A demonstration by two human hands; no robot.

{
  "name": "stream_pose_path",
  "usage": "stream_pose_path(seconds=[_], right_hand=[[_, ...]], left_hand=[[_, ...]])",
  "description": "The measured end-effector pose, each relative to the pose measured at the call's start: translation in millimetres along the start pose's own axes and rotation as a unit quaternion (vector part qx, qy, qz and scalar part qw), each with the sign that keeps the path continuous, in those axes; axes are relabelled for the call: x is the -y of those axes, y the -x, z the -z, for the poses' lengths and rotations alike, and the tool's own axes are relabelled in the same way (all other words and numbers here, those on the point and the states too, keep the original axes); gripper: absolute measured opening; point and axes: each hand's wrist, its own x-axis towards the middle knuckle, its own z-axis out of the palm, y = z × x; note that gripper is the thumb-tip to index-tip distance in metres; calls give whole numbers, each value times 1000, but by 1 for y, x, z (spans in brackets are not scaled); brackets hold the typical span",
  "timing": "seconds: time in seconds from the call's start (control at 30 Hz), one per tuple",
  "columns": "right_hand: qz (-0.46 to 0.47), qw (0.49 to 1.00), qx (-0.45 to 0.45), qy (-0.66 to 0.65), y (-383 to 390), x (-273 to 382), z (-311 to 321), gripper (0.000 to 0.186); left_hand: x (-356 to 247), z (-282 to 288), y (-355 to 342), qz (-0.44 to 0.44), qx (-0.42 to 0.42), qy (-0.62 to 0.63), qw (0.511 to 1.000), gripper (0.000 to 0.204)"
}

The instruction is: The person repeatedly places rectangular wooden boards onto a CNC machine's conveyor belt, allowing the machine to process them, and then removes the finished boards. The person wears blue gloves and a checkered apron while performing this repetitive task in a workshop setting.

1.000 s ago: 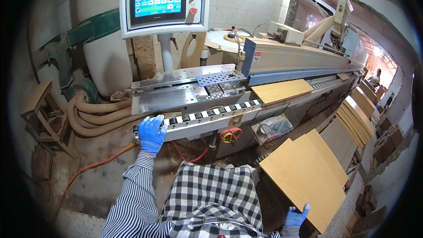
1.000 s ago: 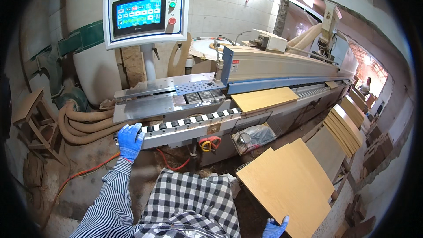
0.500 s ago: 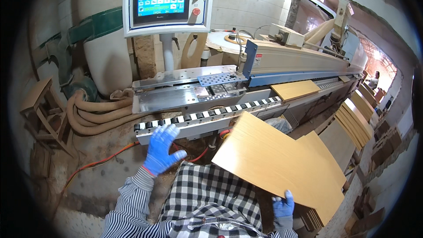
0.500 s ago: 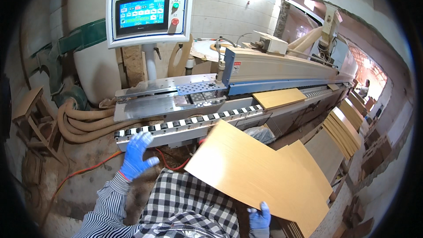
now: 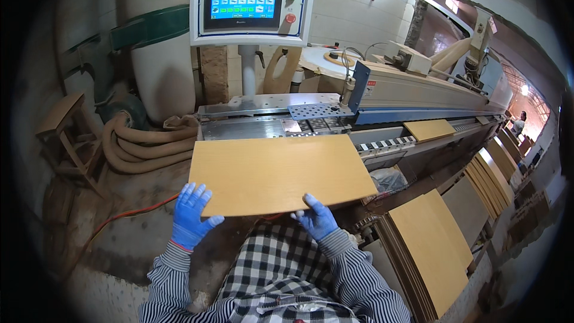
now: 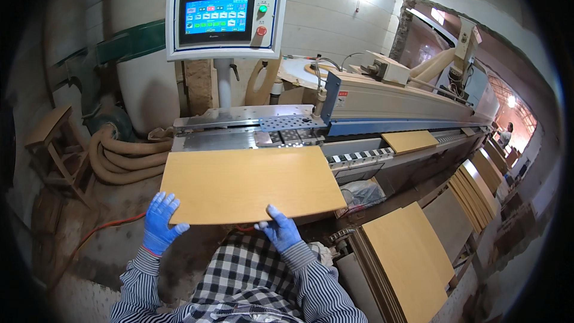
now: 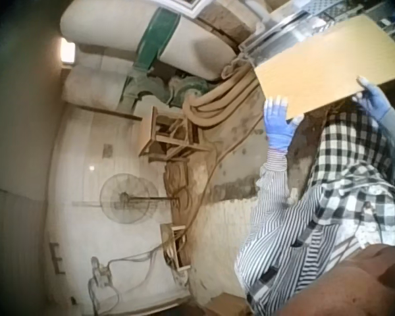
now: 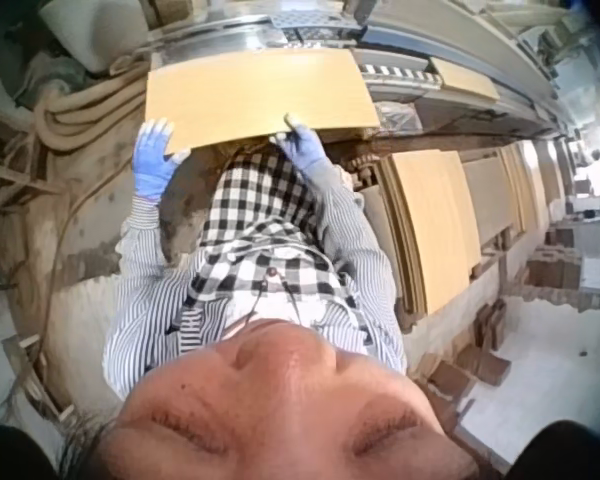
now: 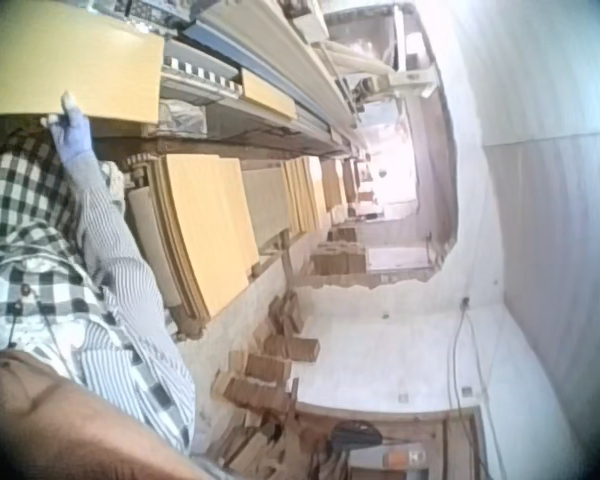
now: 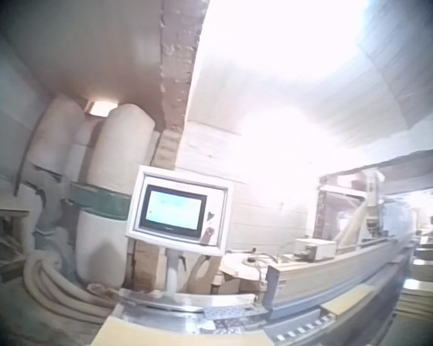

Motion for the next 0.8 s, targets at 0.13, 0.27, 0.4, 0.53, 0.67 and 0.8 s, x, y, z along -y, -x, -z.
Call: stream_pose_path(seconds=[0.13,0.27,0.4,0.53,0.67,0.8], right_hand=[[13,995,41,-90,-19,0,-9,39],[51,997,64,13,16,11,11,58],[73,943,-55,321,85,10,34,47],[195,729,-153,638,126,-32,95,31],[313,602,-115,725,139,-54,107,25],[311,613,-124,716,134,-53,107,25]], left_hand=[[32,-15,-12,46,-16,-17,999,65],[55,-35,-34,78,-25,-18,996,63],[66,-46,-56,125,-11,-17,992,61],[65,-51,-58,150,-8,-10,989,59],[66,-50,-57,136,-4,-41,990,60],[67,-46,-53,155,-14,-45,987,63]])
